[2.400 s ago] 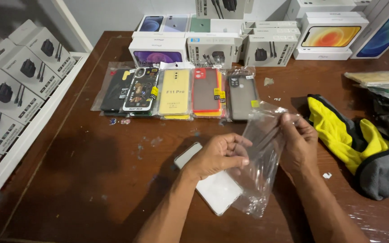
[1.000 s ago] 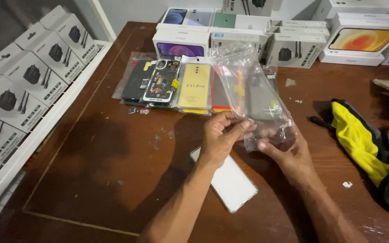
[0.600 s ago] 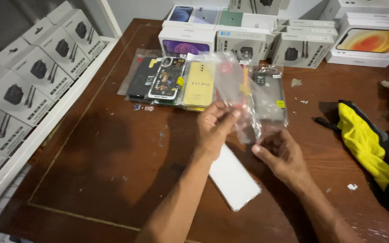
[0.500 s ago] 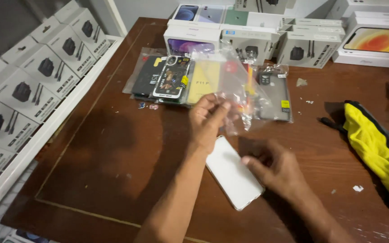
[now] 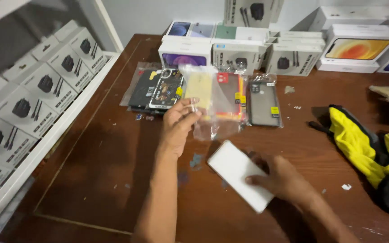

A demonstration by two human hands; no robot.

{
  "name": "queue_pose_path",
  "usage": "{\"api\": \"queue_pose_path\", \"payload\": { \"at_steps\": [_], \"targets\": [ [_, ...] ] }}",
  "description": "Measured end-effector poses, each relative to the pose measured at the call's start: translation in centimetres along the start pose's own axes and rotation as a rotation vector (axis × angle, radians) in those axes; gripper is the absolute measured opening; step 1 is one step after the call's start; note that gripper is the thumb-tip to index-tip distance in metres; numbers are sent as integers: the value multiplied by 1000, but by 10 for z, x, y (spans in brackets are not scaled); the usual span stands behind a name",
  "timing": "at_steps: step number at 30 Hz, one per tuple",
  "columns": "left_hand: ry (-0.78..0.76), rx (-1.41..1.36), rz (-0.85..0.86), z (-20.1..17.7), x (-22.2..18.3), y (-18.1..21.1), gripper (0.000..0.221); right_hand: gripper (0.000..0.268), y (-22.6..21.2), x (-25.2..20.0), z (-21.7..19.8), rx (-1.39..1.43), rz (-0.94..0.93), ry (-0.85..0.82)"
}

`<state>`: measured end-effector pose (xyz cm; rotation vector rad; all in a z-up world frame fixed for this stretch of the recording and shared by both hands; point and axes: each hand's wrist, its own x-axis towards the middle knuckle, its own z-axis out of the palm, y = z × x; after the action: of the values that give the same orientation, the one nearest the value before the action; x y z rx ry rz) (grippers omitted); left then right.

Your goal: Inspecting and organizing phone cases by removing them from and replacing them into plastic sleeves

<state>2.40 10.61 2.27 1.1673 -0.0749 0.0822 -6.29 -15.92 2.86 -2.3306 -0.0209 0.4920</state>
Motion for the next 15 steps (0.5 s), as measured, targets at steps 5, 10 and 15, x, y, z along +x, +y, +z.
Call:
{"api": "queue_pose_path", "payload": {
  "at_steps": [5,10,15],
  "targets": [
    [-116,157,-53,3,-20,20,44,37,65,31,-15,293,-99,185],
    [-158,237,-173,-3,-25,28,48,30,92,47,-36,704,-77,307],
    [-212,472,-311,-14,-27,19,65,31,97,57,-31,880,-146,410]
  ]
}}
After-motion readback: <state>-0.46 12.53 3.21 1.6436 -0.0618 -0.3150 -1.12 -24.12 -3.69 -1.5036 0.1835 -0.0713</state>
